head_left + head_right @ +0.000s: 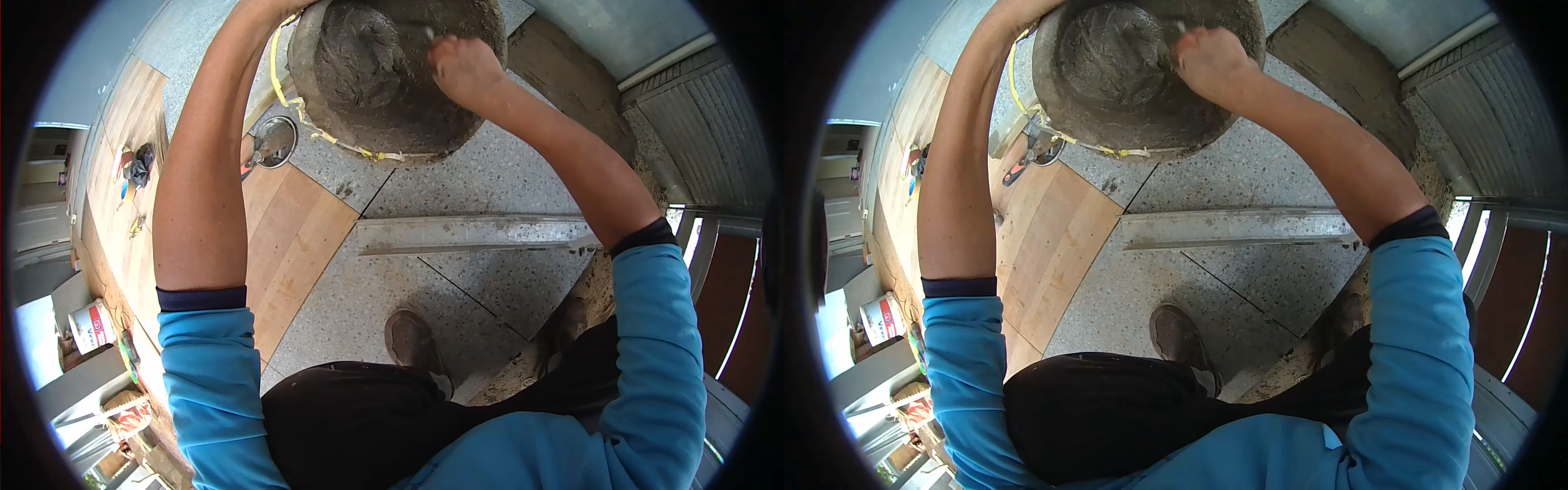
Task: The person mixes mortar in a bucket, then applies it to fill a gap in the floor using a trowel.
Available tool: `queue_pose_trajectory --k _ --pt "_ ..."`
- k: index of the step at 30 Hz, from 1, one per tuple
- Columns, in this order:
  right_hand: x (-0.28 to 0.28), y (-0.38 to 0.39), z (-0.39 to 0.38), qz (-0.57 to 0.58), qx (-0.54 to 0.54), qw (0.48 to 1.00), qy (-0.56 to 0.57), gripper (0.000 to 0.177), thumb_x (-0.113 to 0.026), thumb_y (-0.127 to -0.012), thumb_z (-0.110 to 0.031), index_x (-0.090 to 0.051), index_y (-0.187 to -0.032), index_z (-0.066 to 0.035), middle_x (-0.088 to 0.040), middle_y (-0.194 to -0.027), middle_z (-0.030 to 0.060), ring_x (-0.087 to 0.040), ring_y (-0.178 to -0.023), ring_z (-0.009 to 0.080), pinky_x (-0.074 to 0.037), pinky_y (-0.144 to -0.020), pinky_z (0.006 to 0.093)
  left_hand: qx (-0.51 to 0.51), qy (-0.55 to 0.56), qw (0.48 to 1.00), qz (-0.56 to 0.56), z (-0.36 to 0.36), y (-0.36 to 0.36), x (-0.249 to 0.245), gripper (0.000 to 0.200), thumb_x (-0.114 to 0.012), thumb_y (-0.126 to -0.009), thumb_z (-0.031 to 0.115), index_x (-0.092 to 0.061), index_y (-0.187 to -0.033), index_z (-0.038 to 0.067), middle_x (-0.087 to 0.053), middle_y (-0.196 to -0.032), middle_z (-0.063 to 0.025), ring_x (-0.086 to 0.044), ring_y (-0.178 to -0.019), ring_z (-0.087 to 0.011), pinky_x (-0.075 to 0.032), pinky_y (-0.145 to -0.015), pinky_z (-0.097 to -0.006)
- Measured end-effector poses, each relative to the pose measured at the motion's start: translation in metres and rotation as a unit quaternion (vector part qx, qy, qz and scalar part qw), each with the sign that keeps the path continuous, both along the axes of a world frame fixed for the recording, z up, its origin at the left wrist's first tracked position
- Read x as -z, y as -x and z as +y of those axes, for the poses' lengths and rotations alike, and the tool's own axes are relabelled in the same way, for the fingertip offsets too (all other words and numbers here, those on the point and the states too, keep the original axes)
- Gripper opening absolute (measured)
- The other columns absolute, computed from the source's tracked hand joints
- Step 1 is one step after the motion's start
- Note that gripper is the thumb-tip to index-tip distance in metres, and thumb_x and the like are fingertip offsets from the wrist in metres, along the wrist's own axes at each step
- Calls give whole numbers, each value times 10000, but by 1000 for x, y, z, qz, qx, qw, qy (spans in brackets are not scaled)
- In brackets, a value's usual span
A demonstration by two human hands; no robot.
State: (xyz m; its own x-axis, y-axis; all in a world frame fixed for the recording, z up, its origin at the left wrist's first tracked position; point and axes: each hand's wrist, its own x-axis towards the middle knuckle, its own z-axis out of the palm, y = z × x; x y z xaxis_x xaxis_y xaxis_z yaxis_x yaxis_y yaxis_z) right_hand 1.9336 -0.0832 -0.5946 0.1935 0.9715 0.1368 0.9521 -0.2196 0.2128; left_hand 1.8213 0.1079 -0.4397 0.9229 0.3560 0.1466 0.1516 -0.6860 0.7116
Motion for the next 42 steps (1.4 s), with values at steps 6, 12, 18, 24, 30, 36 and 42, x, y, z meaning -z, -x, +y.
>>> queue_pose_trajectory --k 6,12,18,24,30,36,42 --pt "23 3 24 -47 50 995 67 288 -601 -875 -147 -691 -1083 31 -698 -1144 188 -688 -1058 280 -574 -834 376 13 9 1000 1 -6 -11 2 98 -609 -735 104 -583 -660 46 -544 -619 -7 -494 -602 -137 -395 -568 -305" --pt "-1 29 8 41 8 989 141 263 -664 -854 -101 -753 -1099 -68 -714 -1170 91 -673 -1123 261 -609 -789 448 -21 -30 999 6 -13 -4 0 95 -619 -739 101 -587 -666 50 -547 -623 -3 -493 -599 -131 -394 -556 -309" --pt "-12 16 40 83 135 984 87 282 -646 -877 -145 -751 -1122 -53 -709 -1222 96 -697 -1084 268 -609 -752 465 47 -36 998 7 -6 -18 14 97 -580 -807 117 -514 -748 76 -465 -710 63 -399 -652 -62 -341 -603 -257" --pt "5 0 56 130 106 973 158 295 -642 -866 -185 -756 -1104 -53 -739 -1121 110 -715 -1007 284 -600 -733 437 24 -55 998 4 -17 -10 11 99 -569 -796 118 -502 -738 73 -461 -699 55 -395 -647 -72 -337 -610 -260" --pt "-15 -34 35 271 69 936 213 306 -559 -778 -184 -752 -930 -1 -728 -789 190 -716 -707 304 -558 -663 420 29 -19 999 -23 -16 -11 13 124 -607 -778 134 -548 -695 63 -504 -666 24 -437 -628 -98 -354 -588 -277" --pt "-13 -63 41 483 134 807 313 266 -687 -854 -278 -663 -903 -18 -571 -667 70 -573 -532 208 -494 -480 371 22 5 1000 -20 -36 -7 6 105 -631 -744 98 -574 -676 42 -551 -633 -11 -490 -609 -128 -385 -550 -308" --pt "7 -61 22 642 138 694 296 321 -705 -882 -351 -674 -970 -44 -568 -680 22 -554 -509 127 -471 -434 301 8 1 1000 -20 -43 -4 6 104 -627 -745 103 -576 -688 32 -545 -637 -14 -488 -608 -137 -384 -556 -315"
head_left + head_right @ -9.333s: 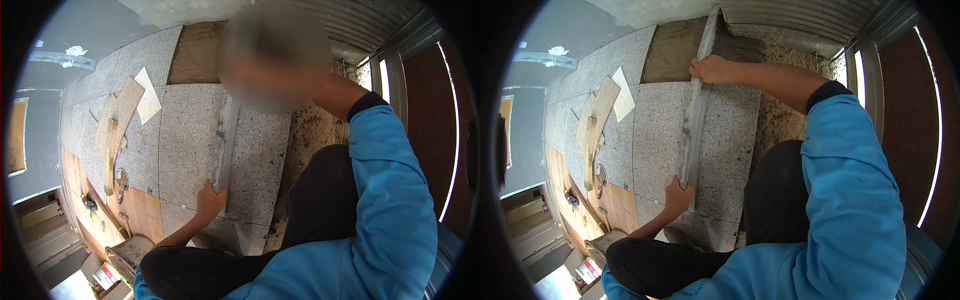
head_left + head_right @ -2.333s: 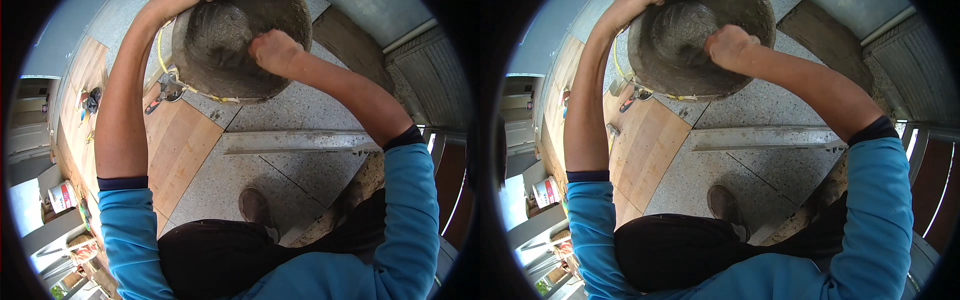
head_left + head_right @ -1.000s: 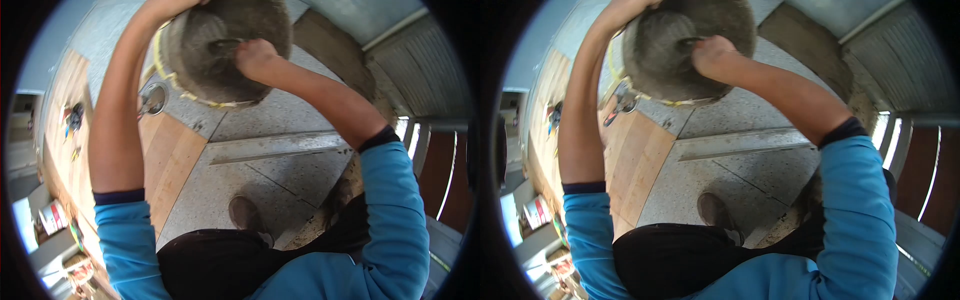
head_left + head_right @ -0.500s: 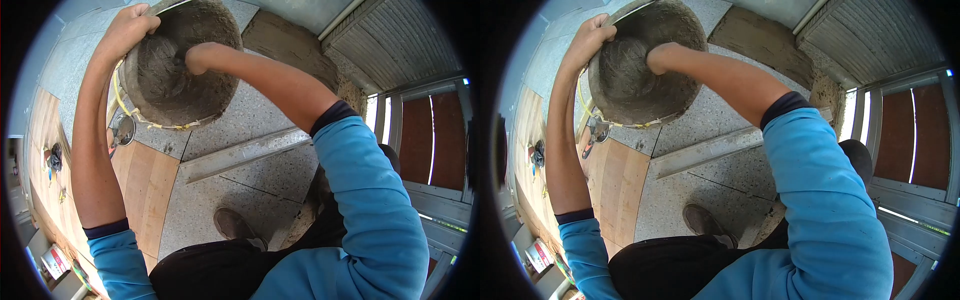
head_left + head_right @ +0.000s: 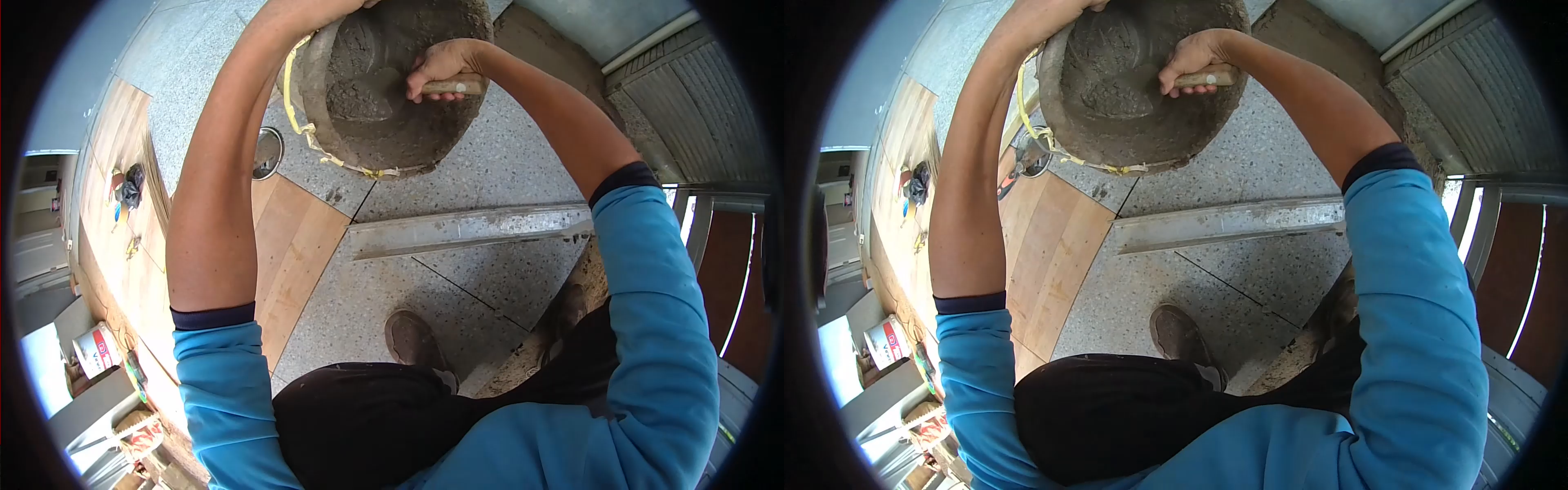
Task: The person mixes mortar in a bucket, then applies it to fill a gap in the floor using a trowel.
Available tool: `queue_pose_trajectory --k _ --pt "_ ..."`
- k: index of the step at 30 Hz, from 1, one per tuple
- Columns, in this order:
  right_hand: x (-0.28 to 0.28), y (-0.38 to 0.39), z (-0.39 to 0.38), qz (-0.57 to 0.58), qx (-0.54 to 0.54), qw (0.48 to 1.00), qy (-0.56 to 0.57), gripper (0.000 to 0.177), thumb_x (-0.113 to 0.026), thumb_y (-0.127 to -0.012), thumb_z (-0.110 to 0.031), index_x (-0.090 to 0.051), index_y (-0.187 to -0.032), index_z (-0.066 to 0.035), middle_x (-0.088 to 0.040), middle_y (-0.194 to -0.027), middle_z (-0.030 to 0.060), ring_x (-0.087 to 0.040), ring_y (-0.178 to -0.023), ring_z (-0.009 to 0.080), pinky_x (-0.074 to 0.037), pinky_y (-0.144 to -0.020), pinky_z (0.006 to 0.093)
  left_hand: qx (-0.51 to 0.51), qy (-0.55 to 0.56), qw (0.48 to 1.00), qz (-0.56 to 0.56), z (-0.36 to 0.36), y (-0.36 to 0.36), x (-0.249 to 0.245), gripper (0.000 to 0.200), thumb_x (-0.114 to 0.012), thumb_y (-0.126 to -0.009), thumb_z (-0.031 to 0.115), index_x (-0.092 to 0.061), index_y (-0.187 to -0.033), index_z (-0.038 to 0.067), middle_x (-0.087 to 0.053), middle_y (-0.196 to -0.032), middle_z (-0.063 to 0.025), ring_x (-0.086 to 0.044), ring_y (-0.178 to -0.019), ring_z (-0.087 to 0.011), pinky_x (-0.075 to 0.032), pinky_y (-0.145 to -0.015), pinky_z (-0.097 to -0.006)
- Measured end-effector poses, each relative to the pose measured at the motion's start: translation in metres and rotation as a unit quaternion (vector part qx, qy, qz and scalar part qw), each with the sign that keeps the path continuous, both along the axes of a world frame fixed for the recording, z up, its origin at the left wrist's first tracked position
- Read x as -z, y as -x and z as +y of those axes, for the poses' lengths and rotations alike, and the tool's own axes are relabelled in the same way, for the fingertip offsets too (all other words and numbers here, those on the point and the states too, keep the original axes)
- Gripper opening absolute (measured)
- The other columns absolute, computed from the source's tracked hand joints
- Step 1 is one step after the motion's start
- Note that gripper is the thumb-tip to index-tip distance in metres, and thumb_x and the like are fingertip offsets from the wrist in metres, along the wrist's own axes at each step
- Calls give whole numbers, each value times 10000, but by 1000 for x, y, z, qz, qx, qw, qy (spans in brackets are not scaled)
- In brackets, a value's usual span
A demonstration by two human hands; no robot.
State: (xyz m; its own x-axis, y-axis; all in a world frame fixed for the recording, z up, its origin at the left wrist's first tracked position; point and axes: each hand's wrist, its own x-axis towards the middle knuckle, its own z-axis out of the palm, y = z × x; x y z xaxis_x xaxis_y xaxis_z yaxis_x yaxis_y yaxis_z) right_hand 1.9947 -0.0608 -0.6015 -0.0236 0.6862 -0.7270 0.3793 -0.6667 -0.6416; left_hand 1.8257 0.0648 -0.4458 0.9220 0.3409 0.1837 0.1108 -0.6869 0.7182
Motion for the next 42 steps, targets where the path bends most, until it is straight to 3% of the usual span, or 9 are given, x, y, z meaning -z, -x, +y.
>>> queue_pose_trajectory --k 11,12,20,23,26,30,36,39,42 --pt "40 29 -13 264 66 961 -43 337 -661 -952 -374 -682 -1056 -55 -528 -651 -26 -496 -462 71 -435 -410 234 -24 4 1000 -20 0 -3 6 112 -638 -742 107 -574 -692 32 -527 -611 -14 -482 -566 -143 -383 -523 -335" --pt "37 31 -15 260 63 961 -62 338 -658 -950 -367 -663 -1004 -33 -518 -662 -21 -491 -481 66 -431 -407 220 -36 7 999 -26 3 -5 7 110 -639 -740 106 -575 -688 33 -532 -608 -18 -485 -563 -143 -384 -523 -333" --pt "26 15 -40 301 90 946 -84 359 -649 -957 -365 -653 -1024 -13 -535 -661 -10 -487 -480 68 -420 -397 221 -175 -35 983 -47 -4 -14 0 102 -638 -740 83 -565 -671 66 -558 -616 -9 -490 -558 -126 -392 -535 -280" --pt "22 2 -49 317 104 938 -96 349 -651 -959 -350 -647 -1026 -8 -541 -656 -6 -495 -479 72 -416 -392 228 -168 -80 982 -2 11 -20 5 165 -620 -787 185 -573 -684 65 -514 -680 25 -433 -639 -96 -341 -605 -271" --pt "20 -13 -58 339 112 928 -104 332 -656 -958 -329 -640 -1015 -2 -544 -651 -4 -501 -476 78 -410 -387 235 -196 -38 980 4 13 -28 6 188 -637 -783 209 -608 -679 55 -548 -687 8 -464 -662 -108 -354 -619 -278" --pt "19 -32 -75 368 126 913 -125 316 -663 -956 -308 -630 -992 4 -547 -650 -1 -508 -480 89 -404 -383 241 -201 -69 977 13 21 -40 5 204 -636 -795 219 -610 -700 41 -575 -706 -6 -504 -713 -113 -386 -663 -274" --pt "20 -66 -114 388 161 894 -155 303 -665 -953 -289 -628 -989 10 -552 -669 11 -514 -489 87 -410 -379 237 -220 -101 969 56 29 -66 6 201 -643 -790 227 -634 -731 35 -588 -718 -4 -512 -703 -116 -392 -653 -277" --pt "21 -85 -140 391 198 880 -184 297 -670 -948 -280 -635 -998 11 -557 -671 14 -510 -485 81 -407 -373 225 -245 -94 964 47 27 -77 8 283 -630 -729 287 -639 -697 5 -579 -668 -81 -530 -687 -169 -402 -644 -332" --pt "19 -109 -175 367 249 869 -218 291 -670 -945 -271 -647 -1004 14 -560 -667 12 -508 -482 73 -403 -367 216 -265 -63 961 51 34 -87 11 244 -640 -712 257 -632 -673 16 -575 -666 -62 -515 -669 -164 -397 -628 -326"
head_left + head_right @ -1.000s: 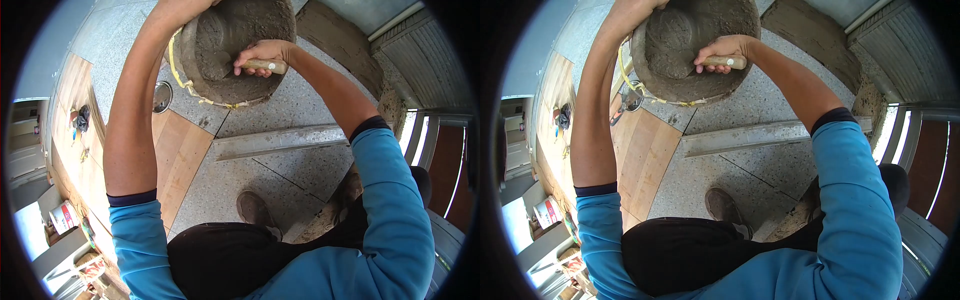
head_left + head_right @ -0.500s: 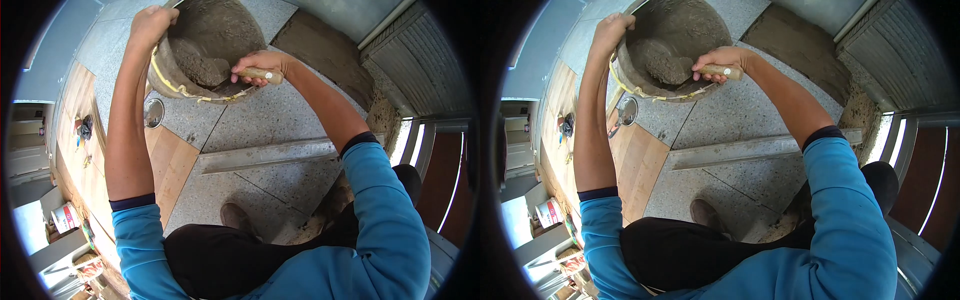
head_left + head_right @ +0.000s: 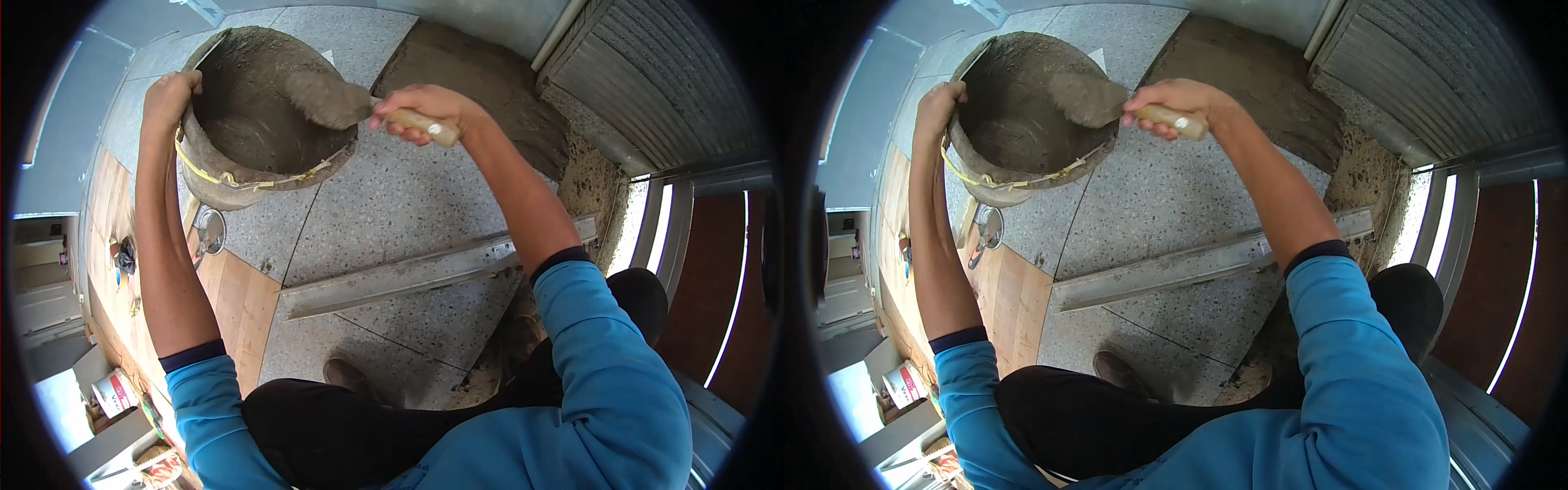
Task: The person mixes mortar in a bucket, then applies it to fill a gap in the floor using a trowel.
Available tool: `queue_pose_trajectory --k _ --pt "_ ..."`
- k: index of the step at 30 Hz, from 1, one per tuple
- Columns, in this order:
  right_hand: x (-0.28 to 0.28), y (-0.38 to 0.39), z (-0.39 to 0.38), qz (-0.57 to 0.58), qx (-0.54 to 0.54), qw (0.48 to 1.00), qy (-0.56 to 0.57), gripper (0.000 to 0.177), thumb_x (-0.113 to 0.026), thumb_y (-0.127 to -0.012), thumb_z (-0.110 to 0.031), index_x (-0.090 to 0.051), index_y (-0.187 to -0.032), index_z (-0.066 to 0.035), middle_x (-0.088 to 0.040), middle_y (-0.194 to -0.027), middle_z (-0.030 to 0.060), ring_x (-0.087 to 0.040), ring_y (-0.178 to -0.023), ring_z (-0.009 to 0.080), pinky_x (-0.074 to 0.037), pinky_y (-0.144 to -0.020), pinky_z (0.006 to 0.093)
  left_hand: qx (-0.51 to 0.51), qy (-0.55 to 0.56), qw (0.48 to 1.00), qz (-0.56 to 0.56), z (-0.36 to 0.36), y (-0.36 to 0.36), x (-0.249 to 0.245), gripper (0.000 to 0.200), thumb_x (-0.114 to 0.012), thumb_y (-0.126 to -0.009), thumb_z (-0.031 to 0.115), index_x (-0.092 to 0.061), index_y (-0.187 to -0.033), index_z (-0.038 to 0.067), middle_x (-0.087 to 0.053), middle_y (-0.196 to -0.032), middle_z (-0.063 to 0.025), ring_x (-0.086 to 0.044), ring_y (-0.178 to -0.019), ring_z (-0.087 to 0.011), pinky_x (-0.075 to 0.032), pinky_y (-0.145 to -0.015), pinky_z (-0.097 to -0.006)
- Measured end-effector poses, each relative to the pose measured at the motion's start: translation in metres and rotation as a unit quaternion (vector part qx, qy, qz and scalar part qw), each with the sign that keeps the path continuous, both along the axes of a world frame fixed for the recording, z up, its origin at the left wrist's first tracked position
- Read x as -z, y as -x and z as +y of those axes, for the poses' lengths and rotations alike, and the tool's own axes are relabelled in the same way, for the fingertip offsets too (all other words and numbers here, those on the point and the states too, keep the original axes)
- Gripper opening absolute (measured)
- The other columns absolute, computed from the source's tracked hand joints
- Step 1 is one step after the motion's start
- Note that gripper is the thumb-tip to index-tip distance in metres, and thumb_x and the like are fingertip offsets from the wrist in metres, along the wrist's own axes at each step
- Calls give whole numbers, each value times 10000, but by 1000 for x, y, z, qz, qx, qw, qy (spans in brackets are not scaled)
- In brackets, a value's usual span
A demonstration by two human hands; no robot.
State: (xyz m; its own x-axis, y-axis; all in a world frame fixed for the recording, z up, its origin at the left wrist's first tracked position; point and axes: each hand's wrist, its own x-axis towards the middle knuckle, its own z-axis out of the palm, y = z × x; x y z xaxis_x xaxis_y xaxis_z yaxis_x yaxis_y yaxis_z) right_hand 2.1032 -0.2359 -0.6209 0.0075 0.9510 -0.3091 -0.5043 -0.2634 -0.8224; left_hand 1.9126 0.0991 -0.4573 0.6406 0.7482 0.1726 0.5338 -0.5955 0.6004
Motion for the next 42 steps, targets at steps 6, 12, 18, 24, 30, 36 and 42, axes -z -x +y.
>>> queue_pose_trajectory --k 6,12,18,24,30,36,42 --pt "-6 -59 -61 -73 129 987 55 304 -664 -951 -265 -660 -991 36 -581 -671 14 -529 -468 54 -418 -354 189 1 -10 1000 12 -8 -9 -6 206 -643 -703 226 -629 -658 25 -568 -657 -48 -511 -657 -155 -392 -617 -322" --pt "22 -103 -53 -365 176 892 198 262 -654 -908 -252 -662 -880 8 -596 -668 54 -569 -475 156 -491 -435 324 -2 -21 1000 18 -10 -8 -10 214 -641 -709 233 -631 -660 24 -567 -656 -52 -513 -653 -155 -394 -618 -328" --pt "55 -126 -39 -796 -7 586 152 382 -601 -916 -323 -663 -1057 27 -680 -1107 171 -704 -879 307 -574 -763 398 8 -26 1000 4 5 1 -8 223 -646 -720 242 -642 -685 22 -580 -672 -47 -517 -653 -155 -398 -616 -326" --pt "133 -222 -56 -830 35 540 136 439 -543 -956 -363 -647 -1252 -56 -653 -1240 126 -697 -830 281 -563 -723 378 -26 103 993 -48 18 13 -6 154 -642 -743 190 -622 -692 46 -556 -678 -33 -471 -599 -139 -356 -559 -322" --pt "47 -159 -83 -598 47 774 202 400 -590 -955 -353 -701 -1116 -4 -653 -698 100 -579 -472 215 -473 -473 380 -30 98 994 -45 14 16 -10 146 -642 -740 182 -624 -725 38 -566 -705 -43 -483 -614 -144 -375 -578 -314" --pt "70 -184 -78 -586 32 782 211 377 -600 -974 -334 -703 -1101 6 -546 -586 72 -524 -457 162 -424 -437 364 -28 115 992 -37 25 18 -9 145 -626 -746 183 -618 -732 39 -569 -714 -50 -497 -625 -150 -388 -590 -310" --pt "84 -201 -53 -583 64 777 230 436 -602 -983 -371 -635 -1221 -8 -600 -665 91 -577 -524 175 -460 -474 359 -33 117 992 -42 25 17 -7 145 -620 -747 193 -611 -750 49 -562 -730 -45 -487 -627 -146 -376 -587 -300"
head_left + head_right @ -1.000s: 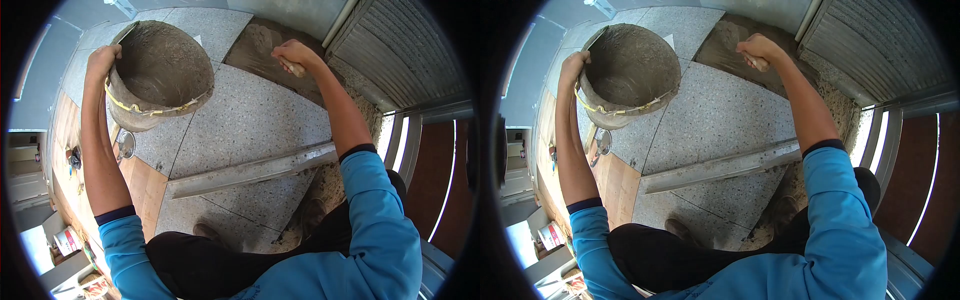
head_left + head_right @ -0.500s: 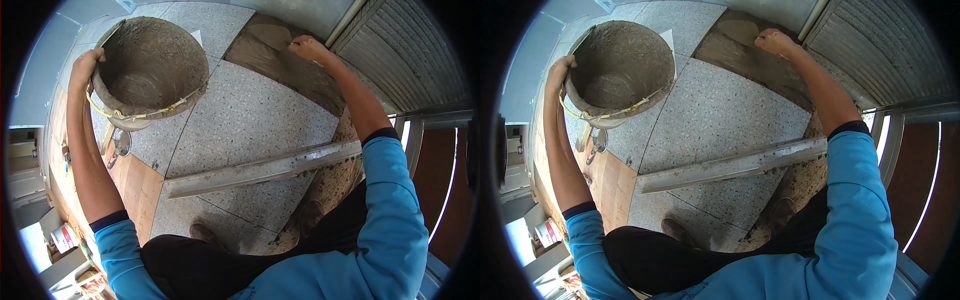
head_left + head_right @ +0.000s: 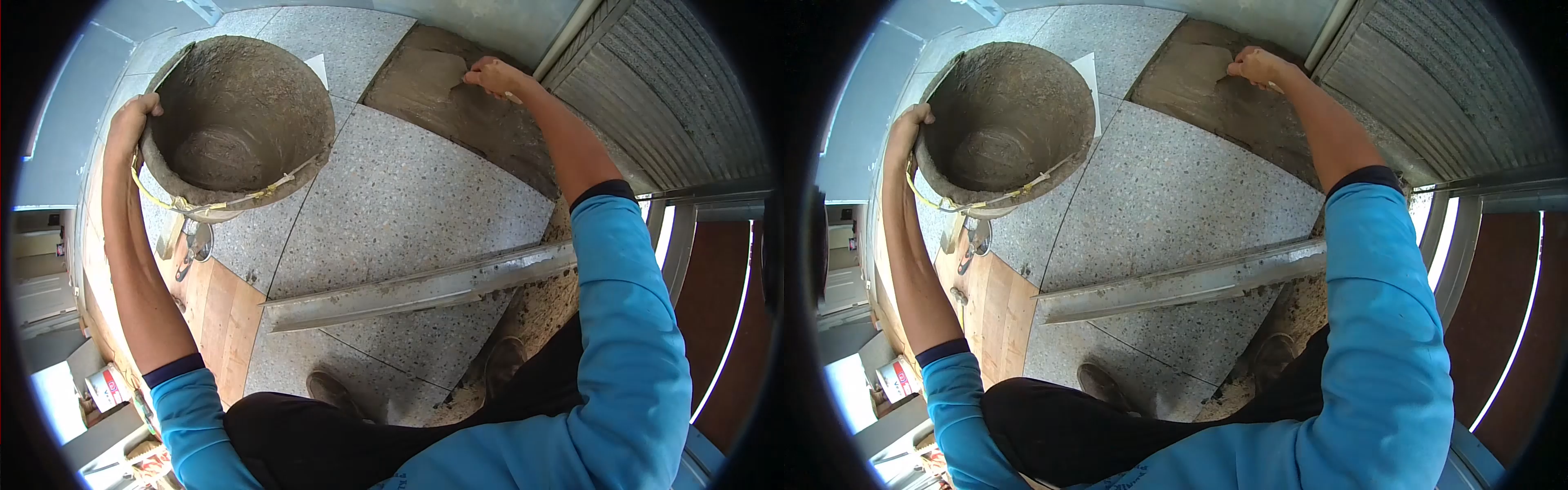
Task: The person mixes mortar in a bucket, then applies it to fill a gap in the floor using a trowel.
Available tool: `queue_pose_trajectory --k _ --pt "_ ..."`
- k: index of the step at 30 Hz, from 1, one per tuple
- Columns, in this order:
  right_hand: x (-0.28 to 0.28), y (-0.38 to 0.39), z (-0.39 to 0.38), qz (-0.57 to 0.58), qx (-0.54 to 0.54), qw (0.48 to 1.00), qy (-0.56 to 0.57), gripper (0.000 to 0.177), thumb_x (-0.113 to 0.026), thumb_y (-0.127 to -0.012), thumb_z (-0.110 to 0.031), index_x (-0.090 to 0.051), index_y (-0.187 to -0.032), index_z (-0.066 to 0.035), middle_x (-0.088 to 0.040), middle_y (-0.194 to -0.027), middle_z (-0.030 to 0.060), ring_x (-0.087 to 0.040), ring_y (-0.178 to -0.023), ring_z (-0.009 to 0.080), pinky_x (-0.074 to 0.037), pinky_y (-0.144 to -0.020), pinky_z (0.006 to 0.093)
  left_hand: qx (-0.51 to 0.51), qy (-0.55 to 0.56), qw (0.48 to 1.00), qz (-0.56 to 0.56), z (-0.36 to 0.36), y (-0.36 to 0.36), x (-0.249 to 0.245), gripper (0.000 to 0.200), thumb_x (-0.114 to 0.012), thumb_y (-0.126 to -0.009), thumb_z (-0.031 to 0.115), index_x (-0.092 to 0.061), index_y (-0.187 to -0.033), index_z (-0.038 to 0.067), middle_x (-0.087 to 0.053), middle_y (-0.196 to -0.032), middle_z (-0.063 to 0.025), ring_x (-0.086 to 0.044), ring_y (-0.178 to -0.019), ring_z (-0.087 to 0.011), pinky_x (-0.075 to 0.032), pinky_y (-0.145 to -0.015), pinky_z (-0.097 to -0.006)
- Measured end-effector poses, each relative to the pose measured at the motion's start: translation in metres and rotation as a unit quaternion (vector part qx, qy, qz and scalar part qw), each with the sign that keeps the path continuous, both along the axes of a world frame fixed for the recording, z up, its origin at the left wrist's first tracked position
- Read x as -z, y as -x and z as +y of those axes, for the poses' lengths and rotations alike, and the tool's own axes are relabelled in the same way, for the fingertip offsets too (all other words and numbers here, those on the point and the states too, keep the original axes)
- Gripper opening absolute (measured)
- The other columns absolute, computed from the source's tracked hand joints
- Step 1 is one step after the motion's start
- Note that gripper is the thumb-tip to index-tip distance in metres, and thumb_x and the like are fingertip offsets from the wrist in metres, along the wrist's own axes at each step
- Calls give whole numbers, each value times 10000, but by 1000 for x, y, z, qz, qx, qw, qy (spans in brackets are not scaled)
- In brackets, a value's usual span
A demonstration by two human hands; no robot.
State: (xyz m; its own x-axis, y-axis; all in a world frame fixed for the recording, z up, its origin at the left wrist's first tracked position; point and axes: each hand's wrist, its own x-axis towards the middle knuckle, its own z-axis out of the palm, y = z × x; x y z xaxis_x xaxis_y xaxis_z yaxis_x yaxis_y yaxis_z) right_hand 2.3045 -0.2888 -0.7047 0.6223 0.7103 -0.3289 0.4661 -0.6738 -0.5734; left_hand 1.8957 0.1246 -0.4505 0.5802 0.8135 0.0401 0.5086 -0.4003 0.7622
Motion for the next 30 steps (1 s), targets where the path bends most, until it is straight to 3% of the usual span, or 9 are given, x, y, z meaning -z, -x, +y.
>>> queue_pose_trajectory --k 3,6,12,18,21,24,30 --pt "-3 -2 5 -9 41 999 3 434 -600 -984 -383 -652 -1182 -1 -586 -648 81 -565 -512 173 -455 -471 355 7 1 1000 4 3 0 0 145 -622 -747 196 -608 -753 52 -562 -734 -46 -483 -629 -140 -370 -584 -292" --pt "-8 1 -1 -25 2 999 -24 367 -593 -975 -347 -705 -1049 -5 -542 -595 61 -524 -446 154 -420 -418 345 7 3 1000 5 8 1 1 136 -620 -752 187 -603 -749 52 -560 -730 -43 -488 -634 -141 -377 -590 -291" --pt "-16 5 -7 5 -63 998 20 368 -595 -963 -364 -705 -1039 -21 -519 -592 47 -501 -444 150 -413 -419 344 6 49 999 -6 10 3 0 112 -609 -770 163 -599 -770 51 -564 -766 -49 -513 -673 -150 -410 -622 -285" --pt "-1 -7 13 -3 -24 1000 -14 373 -584 -967 -364 -697 -1058 -20 -513 -589 46 -489 -445 146 -402 -417 343 5 32 999 -1 1 1 -5 87 -608 -767 143 -589 -761 59 -548 -749 -37 -502 -656 -143 -394 -605 -284" --pt "-1 -3 16 25 89 994 -59 394 -611 -956 -381 -674 -1054 -5 -553 -660 77 -523 -511 170 -433 -460 350 4 23 1000 -10 -7 -3 -4 79 -608 -766 138 -582 -752 64 -539 -738 -32 -493 -646 -138 -386 -594 -284" --pt "-10 -13 7 88 69 993 -34 400 -627 -935 -393 -664 -984 3 -555 -685 76 -528 -527 170 -439 -469 333 -4 24 1000 -4 -9 -2 -7 78 -609 -768 137 -580 -750 66 -538 -733 -31 -490 -641 -135 -385 -591 -283" --pt "-2 -34 2 195 145 966 -85 404 -601 -956 -438 -641 -948 -36 -531 -646 29 -518 -496 135 -447 -441 315 4 44 999 -13 10 1 -3 79 -611 -772 142 -582 -751 72 -540 -735 -29 -498 -644 -139 -393 -594 -284"
